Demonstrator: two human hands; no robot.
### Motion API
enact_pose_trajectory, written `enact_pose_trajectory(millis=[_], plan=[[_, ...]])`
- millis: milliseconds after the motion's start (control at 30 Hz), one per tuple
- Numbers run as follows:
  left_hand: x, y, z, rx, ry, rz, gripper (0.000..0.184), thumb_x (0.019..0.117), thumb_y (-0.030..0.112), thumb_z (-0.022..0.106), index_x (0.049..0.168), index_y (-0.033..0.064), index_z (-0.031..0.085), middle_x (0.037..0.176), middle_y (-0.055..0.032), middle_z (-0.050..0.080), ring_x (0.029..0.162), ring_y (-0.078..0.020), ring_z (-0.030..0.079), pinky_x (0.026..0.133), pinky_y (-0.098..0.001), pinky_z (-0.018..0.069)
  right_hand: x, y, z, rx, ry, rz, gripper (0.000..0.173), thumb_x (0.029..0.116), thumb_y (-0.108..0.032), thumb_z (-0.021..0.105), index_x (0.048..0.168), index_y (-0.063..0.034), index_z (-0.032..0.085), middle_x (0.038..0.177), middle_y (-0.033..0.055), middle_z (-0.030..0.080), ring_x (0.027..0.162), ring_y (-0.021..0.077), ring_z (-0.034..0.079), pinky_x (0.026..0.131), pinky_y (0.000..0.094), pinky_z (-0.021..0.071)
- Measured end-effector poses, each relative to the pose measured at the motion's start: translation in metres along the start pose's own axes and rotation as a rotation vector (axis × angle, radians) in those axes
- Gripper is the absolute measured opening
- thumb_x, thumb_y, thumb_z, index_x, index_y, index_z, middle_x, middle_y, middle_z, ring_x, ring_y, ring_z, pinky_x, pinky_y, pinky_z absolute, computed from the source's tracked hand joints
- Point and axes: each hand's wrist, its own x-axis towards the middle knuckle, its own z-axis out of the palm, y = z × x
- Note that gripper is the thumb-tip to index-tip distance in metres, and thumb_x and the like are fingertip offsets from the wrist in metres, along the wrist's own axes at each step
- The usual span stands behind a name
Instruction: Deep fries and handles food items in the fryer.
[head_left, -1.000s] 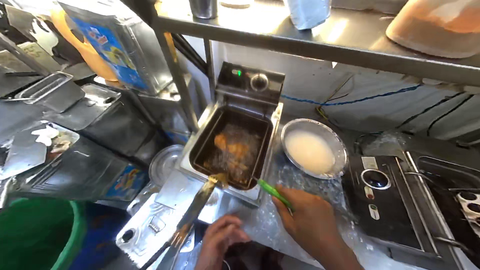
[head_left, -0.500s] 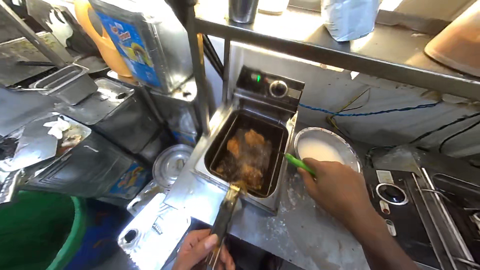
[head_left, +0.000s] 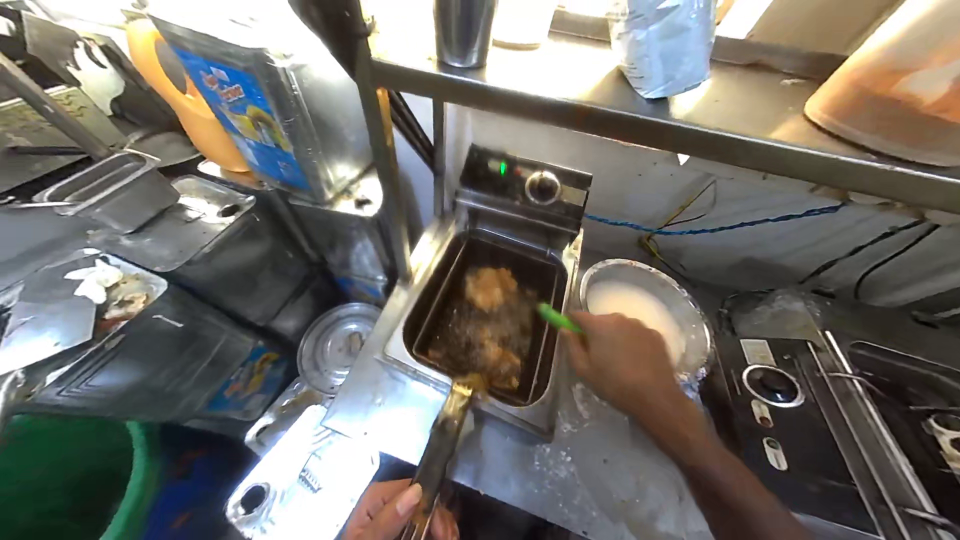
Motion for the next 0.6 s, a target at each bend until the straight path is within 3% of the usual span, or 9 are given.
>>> enact_pose_trajectory(millis=[133,333,433,533,600], plan=[[0.001,-0.004,0.004,-0.032,0.025,0.019,0.049,0.1067,0.044,0.049,0.094,0.0058,0.078,0.086,-0.0126,0.077,0.075,-0.019,0.074,0.074,-0.0338,0.0613,-0.004,0.024,-0.011,-0.019,0.188,-0.008,0.023,0.0976,-0.03,0.066,0.08,-0.015,0.068,0.063,0.0067,0.061,0.062,0.0308,0.064,0.052,0.0517,0.045],[0.007,-0.004,0.0,-0.01,0.001,0.005,0.049,0.1074,0.043,0.048,0.093,0.0075,0.078,0.087,-0.0116,0.077,0.078,-0.0206,0.075,0.076,-0.0359,0.0619,0.017,-0.007,0.002,-0.044,-0.114,0.05,0.027,0.1019,-0.035,0.058,0.097,-0.0115,0.072,0.086,0.0132,0.071,0.086,0.0355,0.071,0.069,0.0551,0.0532],[0.006,-0.002,-0.001,0.018,0.02,-0.016,0.05,0.1071,0.045,0.048,0.093,0.0073,0.078,0.087,-0.0109,0.077,0.077,-0.0193,0.075,0.074,-0.0351,0.0621,0.01,-0.012,0.0,-0.055,-0.074,0.032,0.026,0.1021,-0.034,0.057,0.095,-0.013,0.072,0.083,0.011,0.07,0.083,0.0328,0.071,0.067,0.0521,0.0525],[0.003,-0.001,0.001,0.011,0.038,-0.022,0.052,0.1071,0.046,0.046,0.095,0.0065,0.078,0.087,-0.012,0.077,0.078,-0.0198,0.074,0.075,-0.035,0.0619,-0.012,-0.014,-0.014,-0.085,0.037,-0.062,0.025,0.0983,-0.034,0.061,0.084,-0.0152,0.07,0.068,0.0063,0.065,0.068,0.0288,0.068,0.056,0.0481,0.0484],[0.004,-0.001,0.004,-0.014,0.045,-0.02,0.052,0.1067,0.047,0.047,0.095,0.0062,0.078,0.087,-0.0126,0.077,0.078,-0.0201,0.075,0.075,-0.0344,0.0618,-0.018,-0.023,-0.023,-0.132,-0.097,-0.075,0.026,0.0987,-0.035,0.059,0.088,-0.0143,0.071,0.074,0.008,0.067,0.075,0.0301,0.069,0.06,0.05,0.0496]])
